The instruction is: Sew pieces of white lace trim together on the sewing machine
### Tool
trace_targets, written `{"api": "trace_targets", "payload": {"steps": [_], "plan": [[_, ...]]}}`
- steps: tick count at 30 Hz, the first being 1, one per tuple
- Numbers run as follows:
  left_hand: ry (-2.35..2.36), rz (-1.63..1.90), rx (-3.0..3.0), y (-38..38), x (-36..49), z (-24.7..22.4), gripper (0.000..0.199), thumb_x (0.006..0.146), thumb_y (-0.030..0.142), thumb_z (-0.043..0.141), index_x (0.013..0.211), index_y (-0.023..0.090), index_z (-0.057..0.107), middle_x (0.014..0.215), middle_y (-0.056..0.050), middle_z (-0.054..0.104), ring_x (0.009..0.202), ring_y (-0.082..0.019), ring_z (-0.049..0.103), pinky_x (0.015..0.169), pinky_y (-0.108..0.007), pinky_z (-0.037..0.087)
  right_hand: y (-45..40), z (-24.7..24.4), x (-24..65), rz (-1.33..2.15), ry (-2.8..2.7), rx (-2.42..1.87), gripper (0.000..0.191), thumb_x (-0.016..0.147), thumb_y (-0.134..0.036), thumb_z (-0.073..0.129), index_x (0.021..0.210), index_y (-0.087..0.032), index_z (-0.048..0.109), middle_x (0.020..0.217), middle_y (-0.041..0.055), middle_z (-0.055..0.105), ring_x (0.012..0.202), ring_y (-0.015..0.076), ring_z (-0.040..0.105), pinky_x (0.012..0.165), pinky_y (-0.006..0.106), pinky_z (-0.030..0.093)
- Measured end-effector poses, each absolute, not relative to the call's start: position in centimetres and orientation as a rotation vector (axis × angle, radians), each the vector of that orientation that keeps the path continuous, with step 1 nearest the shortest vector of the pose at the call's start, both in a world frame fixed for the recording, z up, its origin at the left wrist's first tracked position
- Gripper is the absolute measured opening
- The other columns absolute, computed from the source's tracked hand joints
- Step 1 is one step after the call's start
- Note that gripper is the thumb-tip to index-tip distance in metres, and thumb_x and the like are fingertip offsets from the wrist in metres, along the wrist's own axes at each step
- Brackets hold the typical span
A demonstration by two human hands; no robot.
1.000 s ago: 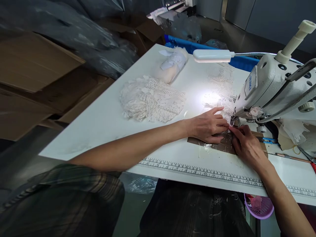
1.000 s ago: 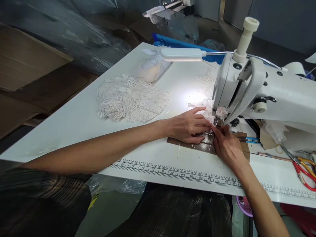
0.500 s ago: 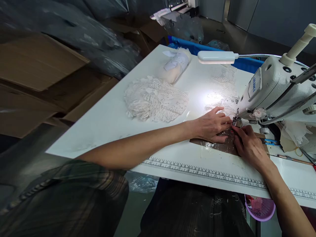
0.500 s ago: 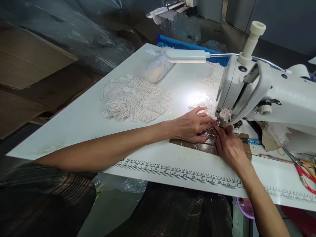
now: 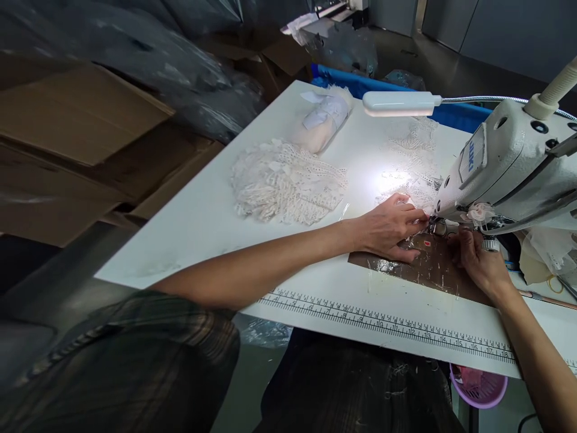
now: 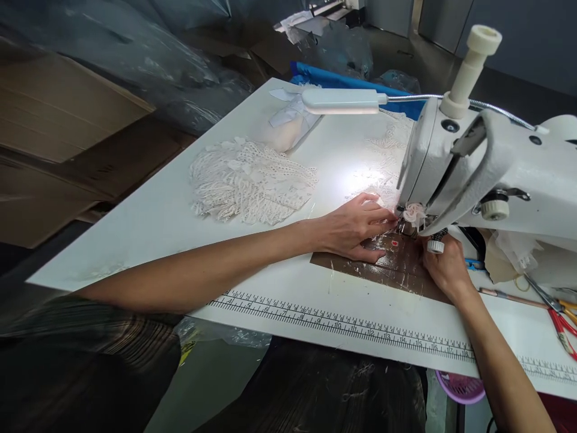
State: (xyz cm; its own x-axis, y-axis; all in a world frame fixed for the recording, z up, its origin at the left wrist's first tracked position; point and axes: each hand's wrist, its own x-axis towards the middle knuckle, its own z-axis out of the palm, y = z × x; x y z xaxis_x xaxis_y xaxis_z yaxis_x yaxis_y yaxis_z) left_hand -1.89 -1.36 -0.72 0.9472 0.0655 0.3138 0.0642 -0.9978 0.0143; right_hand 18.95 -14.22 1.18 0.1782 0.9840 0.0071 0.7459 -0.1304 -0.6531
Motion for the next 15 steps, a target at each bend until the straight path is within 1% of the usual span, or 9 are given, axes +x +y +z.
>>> {"api": "trace_targets", "payload": {"steps": [2,5,7,9,11,12,15], "plan": [[0.126,0.482,3.101,-1.4,-1.9,-0.7,0.047,0.092,0.051,0.05,0.117,0.014,0.064,0.124,-0.013,0.062,0.096,-0.025,0.061,0.099,-0.046,0.039,-14.4,0.8,18.8,0.597,-1.542,-1.928,0.066,0.09,-0.075,0.029,0.08,-0.021,0.064,0.062,0.0064,0.062,0.056,0.0208,0.062,0.053,0.035,0.051],[0.135,0.479,3.094,-1.4,-1.9,-0.8,0.049,0.092,0.051,0.049,0.119,0.012,0.063,0.123,-0.014,0.062,0.094,-0.024,0.062,0.095,-0.045,0.04,-15.3,0.4,18.6,0.617,-1.455,-1.876,0.061,0.088,-0.074,0.038,0.098,-0.019,0.064,0.083,0.0101,0.067,0.063,0.0202,0.065,0.055,0.034,0.054],[0.145,0.476,3.077,-1.4,-1.8,-0.9,0.051,0.091,0.051,0.049,0.121,0.012,0.061,0.122,-0.014,0.062,0.094,-0.024,0.062,0.093,-0.044,0.041,-15.9,-0.1,18.6,0.58,-1.401,-1.846,0.055,0.087,-0.07,0.047,0.101,-0.019,0.063,0.09,0.0111,0.067,0.07,0.0204,0.066,0.06,0.035,0.056],[0.16,0.468,3.055,-1.4,-1.8,-1.0,0.051,0.092,0.05,0.048,0.124,0.012,0.059,0.123,-0.015,0.062,0.097,-0.025,0.062,0.095,-0.045,0.041,-16.1,-0.6,18.7,0.549,-1.342,-1.826,0.049,0.086,-0.065,0.053,0.097,-0.019,0.063,0.091,0.0102,0.067,0.074,0.0203,0.067,0.064,0.035,0.057],[0.178,0.474,3.026,-1.3,-1.9,-1.1,0.052,0.093,0.05,0.048,0.127,0.012,0.056,0.127,-0.017,0.06,0.105,-0.027,0.061,0.102,-0.05,0.038,-16.0,-1.1,18.8,0.556,-1.287,-1.815,0.044,0.084,-0.061,0.056,0.093,-0.019,0.063,0.091,0.0097,0.066,0.071,0.0193,0.067,0.066,0.036,0.057],[0.188,0.479,3.008,-1.3,-1.9,-1.1,0.052,0.093,0.05,0.048,0.129,0.012,0.054,0.132,-0.018,0.058,0.112,-0.029,0.059,0.107,-0.052,0.034,-15.9,-1.3,18.9,0.574,-1.263,-1.81,0.042,0.084,-0.059,0.057,0.091,-0.019,0.063,0.092,0.0099,0.066,0.069,0.0185,0.066,0.066,0.036,0.057],[0.241,0.436,2.946,-1.1,-1.8,-1.1,0.058,0.094,0.052,0.049,0.138,0.014,0.045,0.145,-0.019,0.048,0.134,-0.032,0.045,0.117,-0.056,0.022,-15.7,-1.8,19.0,0.603,-1.235,-1.792,0.039,0.083,-0.057,0.058,0.091,-0.019,0.064,0.097,0.0114,0.066,0.063,0.0169,0.064,0.064,0.037,0.057]]}}
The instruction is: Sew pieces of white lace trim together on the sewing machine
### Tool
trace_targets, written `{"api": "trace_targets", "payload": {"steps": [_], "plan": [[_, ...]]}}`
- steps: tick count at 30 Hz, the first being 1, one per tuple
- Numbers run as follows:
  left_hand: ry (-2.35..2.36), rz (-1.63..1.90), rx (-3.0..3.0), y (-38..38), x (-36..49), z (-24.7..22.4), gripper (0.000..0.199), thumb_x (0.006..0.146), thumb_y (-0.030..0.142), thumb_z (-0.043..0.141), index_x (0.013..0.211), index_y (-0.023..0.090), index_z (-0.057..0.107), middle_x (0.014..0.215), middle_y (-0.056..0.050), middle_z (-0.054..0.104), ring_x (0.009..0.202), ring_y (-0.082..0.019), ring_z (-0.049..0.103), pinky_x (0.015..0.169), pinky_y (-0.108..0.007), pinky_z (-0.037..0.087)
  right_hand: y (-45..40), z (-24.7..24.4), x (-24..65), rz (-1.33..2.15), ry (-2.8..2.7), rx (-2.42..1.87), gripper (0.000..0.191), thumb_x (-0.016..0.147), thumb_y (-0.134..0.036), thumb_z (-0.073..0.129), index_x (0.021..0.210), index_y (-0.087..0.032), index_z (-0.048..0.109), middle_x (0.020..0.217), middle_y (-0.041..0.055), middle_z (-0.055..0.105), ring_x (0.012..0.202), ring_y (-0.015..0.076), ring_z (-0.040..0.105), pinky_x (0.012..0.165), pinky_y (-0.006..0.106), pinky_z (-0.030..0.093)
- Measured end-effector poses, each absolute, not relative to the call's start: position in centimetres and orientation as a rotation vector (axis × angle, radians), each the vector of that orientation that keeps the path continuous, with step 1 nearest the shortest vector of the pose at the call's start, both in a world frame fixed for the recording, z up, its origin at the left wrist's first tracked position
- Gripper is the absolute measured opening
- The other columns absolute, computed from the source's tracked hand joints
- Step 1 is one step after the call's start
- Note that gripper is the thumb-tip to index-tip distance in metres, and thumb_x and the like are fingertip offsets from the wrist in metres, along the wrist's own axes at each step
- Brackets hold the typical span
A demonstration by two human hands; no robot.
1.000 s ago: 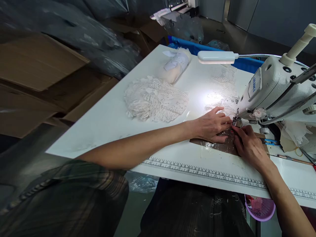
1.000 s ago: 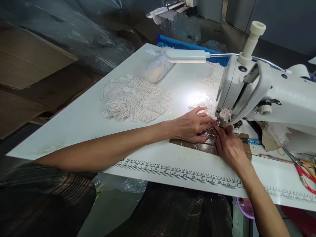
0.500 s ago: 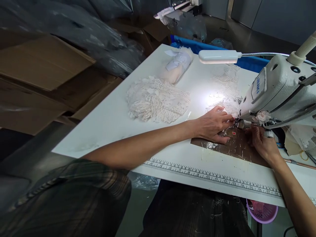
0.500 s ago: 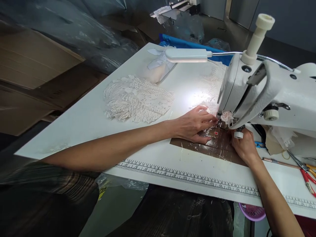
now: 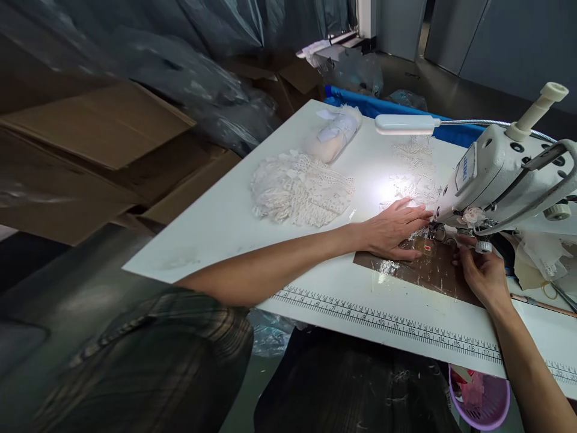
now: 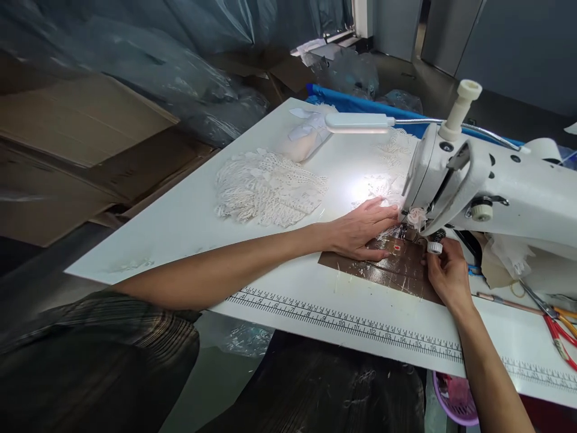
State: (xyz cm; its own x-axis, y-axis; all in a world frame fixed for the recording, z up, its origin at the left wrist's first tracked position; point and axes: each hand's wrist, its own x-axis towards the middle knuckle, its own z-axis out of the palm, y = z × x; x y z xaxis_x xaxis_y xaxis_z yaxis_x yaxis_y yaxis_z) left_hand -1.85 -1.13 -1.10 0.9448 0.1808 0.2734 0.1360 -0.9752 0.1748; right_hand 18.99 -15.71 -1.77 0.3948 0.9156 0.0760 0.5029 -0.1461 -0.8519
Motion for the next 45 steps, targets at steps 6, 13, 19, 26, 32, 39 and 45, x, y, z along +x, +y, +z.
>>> {"api": "trace_targets", "payload": {"steps": [6,13,19,26,32,39,45], "plan": [[0.407,0.237,2.943,-2.0,-1.8,-0.5,0.066,0.096,0.059,0.045,0.144,0.013,0.039,0.155,-0.018,0.036,0.144,-0.036,0.032,0.117,-0.059,0.018,-16.0,-2.2,19.2,0.431,-1.392,-1.805,0.037,0.088,-0.052,0.052,0.098,-0.02,0.066,0.099,0.0111,0.065,0.077,0.0205,0.062,0.067,0.037,0.054],[0.769,-0.011,3.028,-4.3,-1.7,2.3,0.046,0.099,0.048,0.045,0.116,0.008,0.06,0.136,-0.021,0.053,0.106,-0.03,0.059,0.084,-0.039,0.047,-16.1,-2.2,19.0,0.307,-1.529,-1.825,0.028,0.087,-0.04,0.048,0.082,-0.02,0.067,0.089,0.0101,0.065,0.087,0.0232,0.06,0.073,0.036,0.051],[0.349,0.013,3.196,1.4,0.6,2.8,0.029,0.093,0.008,0.041,0.105,0.014,0.066,0.111,-0.012,0.065,0.095,-0.02,0.06,0.082,-0.032,0.044,-16.0,-1.8,18.5,0.311,-1.508,-1.812,0.029,0.084,-0.039,0.047,0.082,-0.019,0.068,0.097,0.0127,0.065,0.083,0.0228,0.061,0.071,0.037,0.051],[0.486,0.149,2.912,2.8,-1.2,2.2,0.03,0.093,0.018,0.044,0.113,0.013,0.066,0.104,-0.012,0.065,0.077,-0.015,0.06,0.062,-0.027,0.041,-16.2,-1.1,18.1,0.365,-1.535,-1.823,0.031,0.084,-0.038,0.046,0.088,-0.019,0.07,0.093,0.0112,0.065,0.076,0.022,0.061,0.068,0.037,0.052],[0.479,0.112,2.553,1.9,-3.0,2.7,0.032,0.088,0.025,0.053,0.114,0.014,0.067,0.092,-0.006,0.068,0.08,-0.014,0.061,0.072,-0.028,0.047,-16.4,-1.3,18.1,0.358,-1.619,-1.842,0.03,0.085,-0.035,0.046,0.089,-0.019,0.072,0.1,0.0112,0.069,0.082,0.0237,0.062,0.078,0.041,0.051],[0.392,0.341,2.789,1.4,-2.2,2.0,0.019,0.085,0.026,0.054,0.078,0.015,0.068,0.107,-0.011,0.062,0.097,-0.021,0.058,0.087,-0.04,0.045,-16.5,-1.7,18.1,0.342,-1.62,-1.841,0.029,0.087,-0.033,0.047,0.094,-0.02,0.072,0.102,0.011,0.069,0.086,0.0228,0.063,0.076,0.037,0.05],[0.449,0.262,2.376,1.2,-2.4,1.6,0.02,0.086,0.029,0.05,0.097,0.016,0.06,0.082,-0.004,0.063,0.07,-0.012,0.057,0.061,-0.027,0.047,-16.5,-1.6,18.0,0.324,-1.637,-1.831,0.03,0.087,-0.035,0.047,0.094,-0.02,0.072,0.104,0.0106,0.068,0.086,0.022,0.062,0.078,0.037,0.05]]}}
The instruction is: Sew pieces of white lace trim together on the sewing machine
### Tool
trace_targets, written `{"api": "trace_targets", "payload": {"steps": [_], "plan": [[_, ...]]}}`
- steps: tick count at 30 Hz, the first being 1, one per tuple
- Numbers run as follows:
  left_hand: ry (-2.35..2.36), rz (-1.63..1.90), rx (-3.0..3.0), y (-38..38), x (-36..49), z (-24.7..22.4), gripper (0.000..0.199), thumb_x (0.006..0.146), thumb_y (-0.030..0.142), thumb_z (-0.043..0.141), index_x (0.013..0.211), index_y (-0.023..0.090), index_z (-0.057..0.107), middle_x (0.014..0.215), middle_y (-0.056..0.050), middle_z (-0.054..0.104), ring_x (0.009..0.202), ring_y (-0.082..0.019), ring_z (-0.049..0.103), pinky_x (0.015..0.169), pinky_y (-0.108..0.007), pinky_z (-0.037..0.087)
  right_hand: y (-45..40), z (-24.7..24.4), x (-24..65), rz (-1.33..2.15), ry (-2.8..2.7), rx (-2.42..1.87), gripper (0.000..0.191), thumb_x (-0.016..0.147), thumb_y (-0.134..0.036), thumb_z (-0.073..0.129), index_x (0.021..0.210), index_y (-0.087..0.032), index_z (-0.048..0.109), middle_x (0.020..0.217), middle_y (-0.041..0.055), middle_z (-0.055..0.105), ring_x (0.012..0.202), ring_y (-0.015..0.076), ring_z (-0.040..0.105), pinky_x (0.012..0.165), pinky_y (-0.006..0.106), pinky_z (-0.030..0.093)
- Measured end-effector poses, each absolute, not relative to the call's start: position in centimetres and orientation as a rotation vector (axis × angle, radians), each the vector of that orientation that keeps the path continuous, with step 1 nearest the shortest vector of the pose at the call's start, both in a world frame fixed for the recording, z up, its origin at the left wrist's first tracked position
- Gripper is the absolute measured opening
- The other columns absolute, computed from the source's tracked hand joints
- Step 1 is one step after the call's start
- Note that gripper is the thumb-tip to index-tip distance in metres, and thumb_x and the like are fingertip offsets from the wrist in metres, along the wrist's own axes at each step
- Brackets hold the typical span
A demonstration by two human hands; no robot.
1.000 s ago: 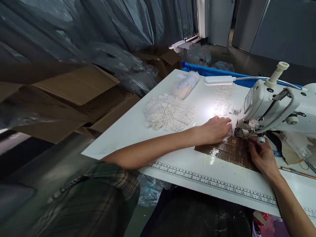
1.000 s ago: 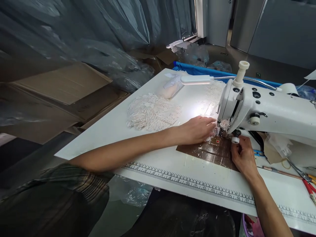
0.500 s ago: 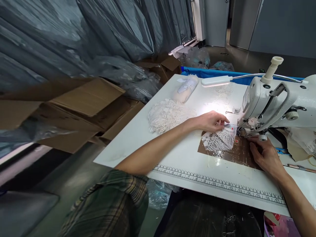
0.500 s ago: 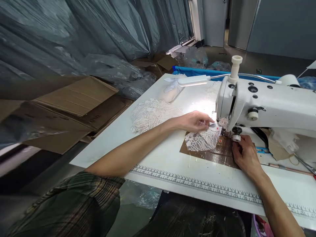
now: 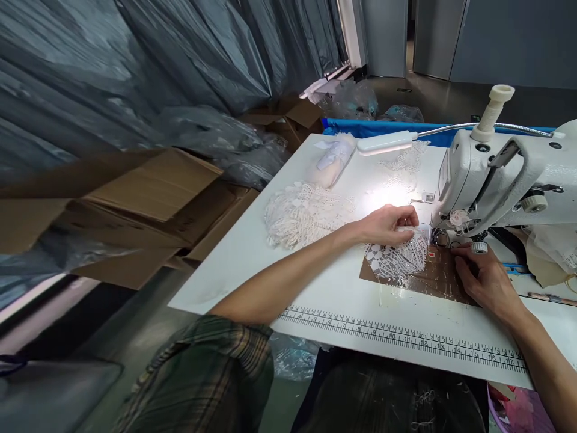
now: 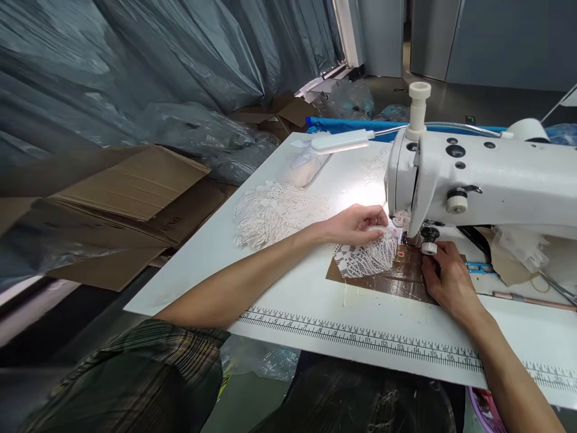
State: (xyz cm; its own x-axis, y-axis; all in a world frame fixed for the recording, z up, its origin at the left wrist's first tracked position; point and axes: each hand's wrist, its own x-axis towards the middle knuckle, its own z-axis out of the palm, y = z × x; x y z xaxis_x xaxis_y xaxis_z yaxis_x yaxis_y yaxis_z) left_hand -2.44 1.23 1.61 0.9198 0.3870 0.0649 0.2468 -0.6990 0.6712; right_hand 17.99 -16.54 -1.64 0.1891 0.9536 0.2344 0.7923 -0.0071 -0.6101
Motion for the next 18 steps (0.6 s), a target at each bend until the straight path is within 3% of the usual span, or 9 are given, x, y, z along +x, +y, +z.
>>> {"api": "trace_targets", "payload": {"steps": [3,10,15,18], "plan": [[0.452,0.248,2.31,1.6,-2.6,1.3,0.036,0.087,0.037,0.052,0.116,0.016,0.054,0.086,-0.005,0.063,0.072,-0.013,0.057,0.063,-0.026,0.048,-16.5,-1.5,18.0,0.335,-1.652,-1.817,0.027,0.087,-0.033,0.047,0.091,-0.021,0.071,0.101,0.0099,0.068,0.086,0.0218,0.061,0.076,0.035,0.051],[0.433,0.209,2.365,1.8,-3.0,1.3,0.05,0.088,0.043,0.049,0.127,0.012,0.051,0.097,-0.009,0.064,0.083,-0.015,0.061,0.07,-0.027,0.051,-16.4,-1.2,18.3,0.382,-1.668,-1.82,0.026,0.086,-0.033,0.046,0.08,-0.019,0.068,0.101,0.0115,0.065,0.085,0.0224,0.061,0.077,0.037,0.051],[0.433,0.303,2.507,2.0,-3.3,0.9,0.038,0.091,0.039,0.051,0.119,0.014,0.058,0.096,-0.008,0.067,0.085,-0.014,0.062,0.072,-0.027,0.052,-16.4,-1.3,18.3,0.372,-1.68,-1.803,0.026,0.087,-0.034,0.046,0.081,-0.02,0.067,0.099,0.0105,0.065,0.084,0.0216,0.061,0.076,0.036,0.052],[0.374,0.458,2.724,2.4,-3.1,0.2,0.025,0.096,0.034,0.047,0.102,0.016,0.063,0.088,-0.006,0.067,0.081,-0.015,0.062,0.076,-0.031,0.052,-16.5,-1.5,18.3,0.34,-1.69,-1.797,0.025,0.087,-0.033,0.047,0.084,-0.021,0.068,0.1,0.01,0.066,0.085,0.0221,0.061,0.075,0.037,0.052]]}}
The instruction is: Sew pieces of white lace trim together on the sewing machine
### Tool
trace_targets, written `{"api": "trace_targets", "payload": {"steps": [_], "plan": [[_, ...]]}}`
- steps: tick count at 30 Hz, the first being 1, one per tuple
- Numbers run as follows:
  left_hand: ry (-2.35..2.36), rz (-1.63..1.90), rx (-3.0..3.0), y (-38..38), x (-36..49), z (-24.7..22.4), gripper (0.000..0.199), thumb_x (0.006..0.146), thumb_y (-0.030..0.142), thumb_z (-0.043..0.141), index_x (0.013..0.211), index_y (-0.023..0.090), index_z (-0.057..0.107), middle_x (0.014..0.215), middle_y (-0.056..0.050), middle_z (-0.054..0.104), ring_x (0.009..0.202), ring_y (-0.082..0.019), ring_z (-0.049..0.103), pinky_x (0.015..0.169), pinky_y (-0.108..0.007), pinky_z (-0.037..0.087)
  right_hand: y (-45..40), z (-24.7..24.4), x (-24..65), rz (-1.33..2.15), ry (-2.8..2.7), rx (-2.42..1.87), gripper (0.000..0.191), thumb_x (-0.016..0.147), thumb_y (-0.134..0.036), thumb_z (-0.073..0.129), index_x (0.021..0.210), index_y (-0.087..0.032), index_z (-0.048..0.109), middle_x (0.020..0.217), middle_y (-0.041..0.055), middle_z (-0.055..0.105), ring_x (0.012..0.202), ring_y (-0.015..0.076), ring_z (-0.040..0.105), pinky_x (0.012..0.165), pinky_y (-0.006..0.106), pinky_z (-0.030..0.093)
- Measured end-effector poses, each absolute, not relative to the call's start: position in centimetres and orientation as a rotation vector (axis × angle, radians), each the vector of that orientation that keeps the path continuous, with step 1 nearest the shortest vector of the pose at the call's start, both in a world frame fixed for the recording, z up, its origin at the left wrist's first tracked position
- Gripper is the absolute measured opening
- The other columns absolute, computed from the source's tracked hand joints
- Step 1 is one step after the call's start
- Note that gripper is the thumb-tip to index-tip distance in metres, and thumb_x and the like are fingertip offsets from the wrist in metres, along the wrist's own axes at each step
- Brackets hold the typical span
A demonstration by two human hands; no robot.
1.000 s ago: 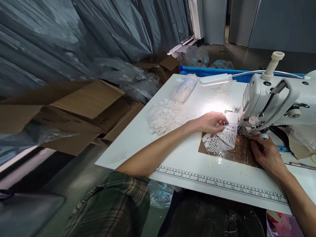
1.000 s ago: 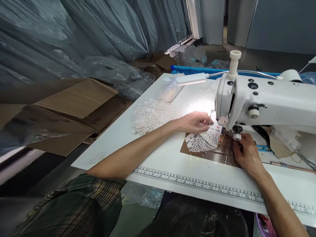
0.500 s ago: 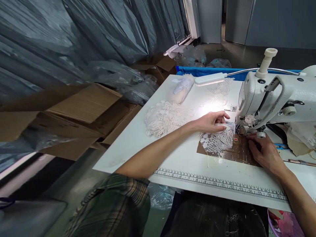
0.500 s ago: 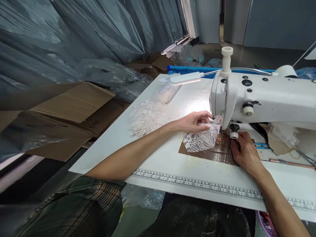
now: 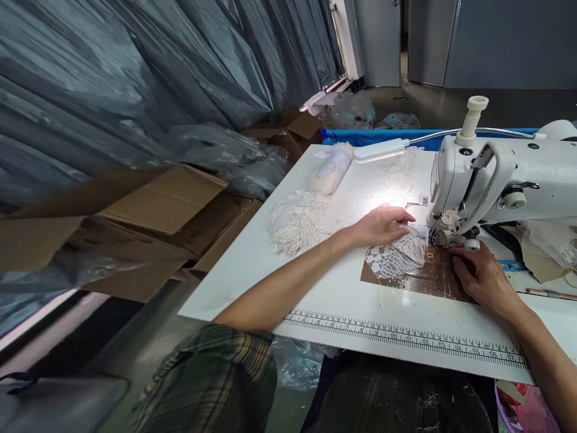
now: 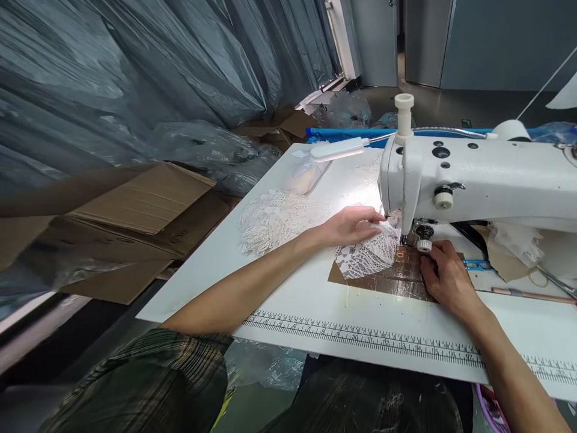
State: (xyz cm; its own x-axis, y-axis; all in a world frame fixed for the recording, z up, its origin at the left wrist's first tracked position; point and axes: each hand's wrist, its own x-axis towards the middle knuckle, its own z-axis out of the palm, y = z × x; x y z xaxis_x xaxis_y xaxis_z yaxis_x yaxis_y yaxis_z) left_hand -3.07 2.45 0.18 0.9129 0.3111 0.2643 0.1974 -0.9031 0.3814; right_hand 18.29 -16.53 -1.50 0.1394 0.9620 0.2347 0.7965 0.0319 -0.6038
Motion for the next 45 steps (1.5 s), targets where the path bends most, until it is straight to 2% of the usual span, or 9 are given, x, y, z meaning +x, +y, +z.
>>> {"api": "trace_targets", "payload": {"steps": [5,15,19,25,28,30,32,38,45], "plan": [[0.152,0.479,3.116,2.9,-2.9,-0.4,0.039,0.102,0.021,0.031,0.075,0.019,0.058,0.083,-0.005,0.064,0.067,-0.013,0.051,0.064,-0.031,0.046,-16.7,-1.7,18.1,0.307,-1.686,-1.829,0.029,0.089,-0.037,0.045,0.085,-0.021,0.069,0.103,0.0107,0.064,0.081,0.0218,0.061,0.071,0.037,0.052],[0.165,0.395,3.156,3.0,-3.2,-0.7,0.042,0.1,0.013,0.028,0.069,0.021,0.055,0.068,-0.001,0.053,0.056,-0.012,0.04,0.058,-0.03,0.042,-17.1,-2.4,17.6,0.253,-1.684,-1.831,0.031,0.091,-0.039,0.044,0.092,-0.022,0.07,0.103,0.0109,0.064,0.079,0.0213,0.059,0.073,0.039,0.053],[0.347,0.65,3.115,2.7,-2.9,-0.7,0.036,0.104,0.029,0.031,0.085,0.02,0.061,0.083,-0.005,0.063,0.066,-0.013,0.052,0.063,-0.031,0.045,-17.1,-2.4,18.0,0.25,-1.712,-1.795,0.031,0.093,-0.038,0.044,0.092,-0.021,0.07,0.105,0.0114,0.066,0.081,0.0218,0.061,0.076,0.04,0.054],[0.746,0.334,2.845,1.4,-2.7,0.5,0.054,0.102,0.055,0.031,0.075,0.017,0.058,0.052,0.002,0.051,0.046,-0.011,0.047,0.05,-0.024,0.033,-17.1,-2.9,18.9,0.252,-1.796,-1.766,0.031,0.091,-0.039,0.048,0.104,-0.023,0.071,0.108,0.011,0.066,0.086,0.0227,0.065,0.076,0.038,0.054],[0.844,0.28,2.918,1.3,-2.8,0.9,0.05,0.098,0.059,0.041,0.098,0.014,0.062,0.089,-0.008,0.068,0.076,-0.019,0.063,0.068,-0.029,0.042,-17.0,-3.6,19.3,0.182,-1.764,-1.773,0.034,0.092,-0.042,0.045,0.103,-0.023,0.072,0.104,0.0106,0.067,0.086,0.0229,0.065,0.076,0.038,0.054],[0.873,0.297,2.995,1.4,-2.9,1.1,0.053,0.096,0.058,0.049,0.121,0.012,0.055,0.121,-0.016,0.063,0.104,-0.026,0.061,0.088,-0.036,0.042,-16.9,-3.9,19.6,0.16,-1.766,-1.768,0.036,0.092,-0.044,0.045,0.101,-0.024,0.073,0.102,0.0102,0.067,0.086,0.0234,0.065,0.076,0.04,0.054],[0.889,0.237,3.011,1.4,-2.9,1.4,0.054,0.097,0.055,0.05,0.129,0.011,0.049,0.132,-0.019,0.056,0.116,-0.028,0.056,0.099,-0.041,0.036,-16.7,-4.1,19.8,0.164,-1.794,-1.747,0.037,0.092,-0.046,0.044,0.101,-0.024,0.073,0.1,0.0104,0.068,0.087,0.0248,0.065,0.078,0.043,0.054],[0.829,0.139,3.074,-0.7,-2.9,4.0,0.042,0.1,0.052,0.047,0.104,0.013,0.062,0.135,-0.017,0.055,0.114,-0.028,0.058,0.09,-0.038,0.04,-16.3,-4.6,20.8,0.087,-1.842,-1.677,0.038,0.09,-0.051,0.045,0.099,-0.026,0.073,0.096,0.0091,0.072,0.089,0.0295,0.066,0.079,0.049,0.054],[1.133,0.01,3.035,-2.8,-7.8,5.8,0.033,0.096,0.042,0.059,0.092,0.01,0.065,0.103,-0.012,0.066,0.093,-0.025,0.061,0.085,-0.036,0.04,-16.2,-5.1,21.0,0.026,-1.862,-1.717,0.044,0.09,-0.055,0.041,0.1,-0.026,0.073,0.095,0.0099,0.073,0.085,0.0299,0.067,0.075,0.049,0.054]]}}
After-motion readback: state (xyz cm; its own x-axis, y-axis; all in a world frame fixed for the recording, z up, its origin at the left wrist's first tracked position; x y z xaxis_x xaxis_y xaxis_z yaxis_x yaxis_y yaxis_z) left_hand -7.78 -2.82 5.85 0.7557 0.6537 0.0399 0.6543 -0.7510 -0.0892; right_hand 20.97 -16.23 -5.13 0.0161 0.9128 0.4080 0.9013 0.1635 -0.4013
